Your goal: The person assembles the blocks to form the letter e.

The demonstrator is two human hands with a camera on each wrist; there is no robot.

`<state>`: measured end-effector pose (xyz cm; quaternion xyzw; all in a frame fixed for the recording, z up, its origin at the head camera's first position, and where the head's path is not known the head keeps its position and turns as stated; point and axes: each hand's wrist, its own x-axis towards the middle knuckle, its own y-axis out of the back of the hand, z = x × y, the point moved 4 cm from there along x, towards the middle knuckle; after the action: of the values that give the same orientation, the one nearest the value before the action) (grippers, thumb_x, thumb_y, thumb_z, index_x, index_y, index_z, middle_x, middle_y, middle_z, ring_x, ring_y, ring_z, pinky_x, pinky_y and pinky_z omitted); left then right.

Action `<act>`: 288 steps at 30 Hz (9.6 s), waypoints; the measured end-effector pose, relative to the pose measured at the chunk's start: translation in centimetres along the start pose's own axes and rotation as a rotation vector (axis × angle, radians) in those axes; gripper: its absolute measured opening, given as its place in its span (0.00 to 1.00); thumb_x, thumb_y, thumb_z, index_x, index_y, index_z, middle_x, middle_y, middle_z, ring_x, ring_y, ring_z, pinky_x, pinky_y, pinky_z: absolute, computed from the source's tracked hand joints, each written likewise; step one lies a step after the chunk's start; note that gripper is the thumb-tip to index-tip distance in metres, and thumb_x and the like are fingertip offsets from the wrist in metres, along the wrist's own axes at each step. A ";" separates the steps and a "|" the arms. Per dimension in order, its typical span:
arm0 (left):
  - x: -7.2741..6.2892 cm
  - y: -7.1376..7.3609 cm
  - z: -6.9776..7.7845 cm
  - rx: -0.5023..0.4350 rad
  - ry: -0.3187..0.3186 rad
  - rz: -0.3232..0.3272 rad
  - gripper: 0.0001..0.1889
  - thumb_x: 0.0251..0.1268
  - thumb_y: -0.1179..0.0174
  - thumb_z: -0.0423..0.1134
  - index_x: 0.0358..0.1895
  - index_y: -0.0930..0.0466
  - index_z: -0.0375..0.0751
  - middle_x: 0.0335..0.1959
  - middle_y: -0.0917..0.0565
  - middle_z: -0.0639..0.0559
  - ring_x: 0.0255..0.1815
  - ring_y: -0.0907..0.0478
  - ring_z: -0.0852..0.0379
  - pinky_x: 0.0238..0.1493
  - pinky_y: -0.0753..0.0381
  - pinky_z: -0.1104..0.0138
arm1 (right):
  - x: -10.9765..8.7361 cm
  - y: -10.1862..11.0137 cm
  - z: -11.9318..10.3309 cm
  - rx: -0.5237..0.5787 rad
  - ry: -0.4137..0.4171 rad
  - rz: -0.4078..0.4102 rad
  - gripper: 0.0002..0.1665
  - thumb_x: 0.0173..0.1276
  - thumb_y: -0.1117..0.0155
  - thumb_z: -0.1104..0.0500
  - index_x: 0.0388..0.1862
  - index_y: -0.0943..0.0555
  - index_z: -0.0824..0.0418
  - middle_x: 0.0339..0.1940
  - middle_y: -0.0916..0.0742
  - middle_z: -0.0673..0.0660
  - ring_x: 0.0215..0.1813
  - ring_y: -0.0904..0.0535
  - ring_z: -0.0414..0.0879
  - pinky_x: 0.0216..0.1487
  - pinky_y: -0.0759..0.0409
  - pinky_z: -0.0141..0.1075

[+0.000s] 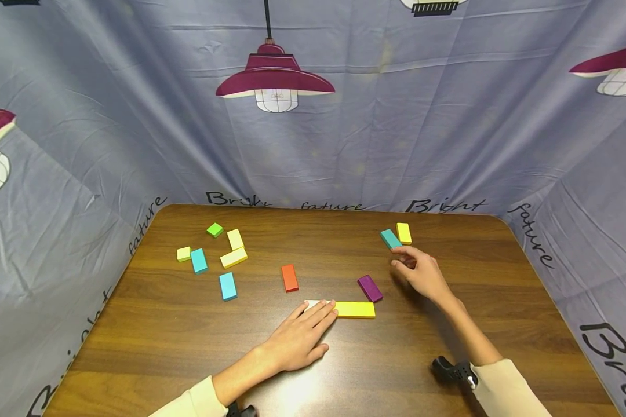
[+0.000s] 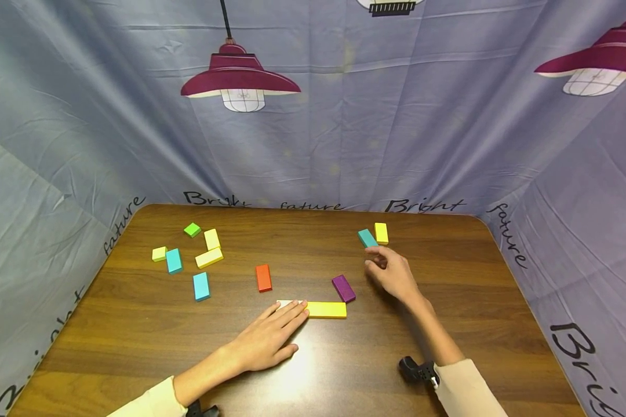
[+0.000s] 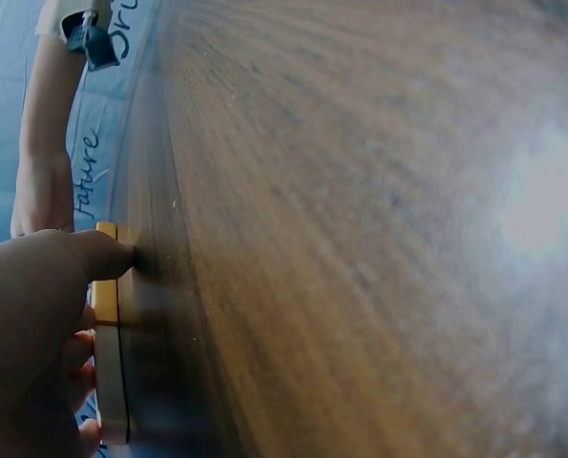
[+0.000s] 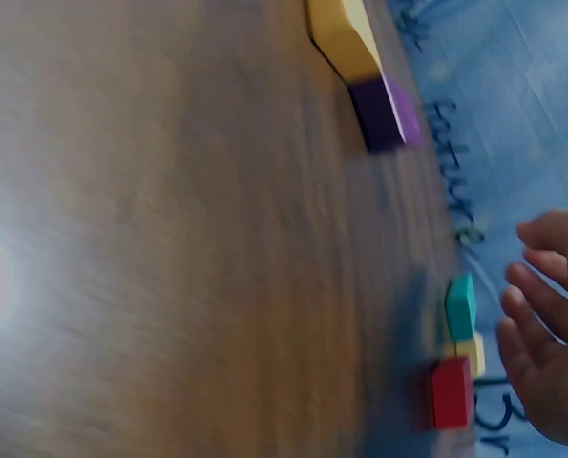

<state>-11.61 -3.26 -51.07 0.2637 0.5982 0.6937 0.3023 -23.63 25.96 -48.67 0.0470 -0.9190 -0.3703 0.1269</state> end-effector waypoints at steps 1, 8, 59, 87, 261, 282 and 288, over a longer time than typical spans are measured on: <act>0.0 0.0 0.0 0.001 0.002 -0.004 0.35 0.74 0.46 0.54 0.78 0.41 0.42 0.79 0.44 0.50 0.79 0.49 0.55 0.76 0.48 0.54 | 0.4 0.4 0.4 -0.001 -0.018 0.040 0.19 0.69 0.33 0.62 0.57 0.19 0.67 0.41 0.13 0.62 0.43 0.17 0.54 0.44 0.19 0.46; 0.0 -0.1 0.0 0.000 0.005 -0.002 0.36 0.73 0.46 0.54 0.78 0.41 0.42 0.79 0.44 0.50 0.79 0.49 0.55 0.76 0.49 0.54 | 2.5 1.8 3.2 -0.005 -0.170 0.188 0.22 0.70 0.32 0.59 0.59 0.21 0.70 0.48 0.15 0.68 0.49 0.20 0.60 0.49 0.24 0.50; 0.1 0.0 0.1 -0.004 0.016 -0.017 0.35 0.74 0.46 0.53 0.78 0.41 0.42 0.79 0.44 0.50 0.79 0.49 0.55 0.76 0.48 0.54 | 3.5 -0.5 1.4 -0.044 -0.087 0.200 0.24 0.63 0.26 0.59 0.56 0.16 0.67 0.49 0.15 0.67 0.42 0.18 0.59 0.40 0.20 0.48; 0.0 -0.1 -0.1 0.005 -0.007 0.022 0.35 0.72 0.45 0.54 0.77 0.40 0.42 0.79 0.43 0.49 0.78 0.48 0.54 0.75 0.46 0.52 | 0.5 -7.5 -2.8 0.042 -0.022 -0.005 0.21 0.58 0.22 0.60 0.52 0.13 0.61 0.46 0.13 0.57 0.42 0.19 0.48 0.43 0.21 0.42; -0.1 -0.3 0.0 0.021 -0.008 0.030 0.36 0.73 0.46 0.54 0.78 0.40 0.42 0.79 0.43 0.50 0.78 0.49 0.55 0.75 0.47 0.53 | 5.4 -8.8 -4.9 0.146 0.114 -0.126 0.22 0.62 0.25 0.59 0.56 0.15 0.61 0.52 0.14 0.57 0.54 0.18 0.52 0.56 0.22 0.50; 0.0 -0.3 0.0 0.024 -0.008 0.008 0.35 0.73 0.46 0.53 0.77 0.40 0.41 0.79 0.44 0.50 0.78 0.49 0.55 0.75 0.47 0.53 | 4.6 -10.8 -5.8 0.075 0.177 -0.225 0.21 0.62 0.25 0.60 0.55 0.14 0.61 0.52 0.14 0.56 0.57 0.20 0.54 0.60 0.24 0.49; 0.2 -0.2 0.0 0.034 -0.011 0.019 0.35 0.73 0.45 0.54 0.77 0.40 0.41 0.79 0.43 0.50 0.78 0.48 0.55 0.75 0.47 0.53 | 4.6 -10.8 -5.7 0.066 0.193 -0.230 0.21 0.61 0.26 0.62 0.55 0.14 0.61 0.50 0.13 0.57 0.55 0.19 0.54 0.57 0.23 0.49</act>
<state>-11.66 -3.10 -51.28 0.2782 0.6058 0.6847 0.2946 -26.64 13.53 -51.33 0.1914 -0.9028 -0.3458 0.1696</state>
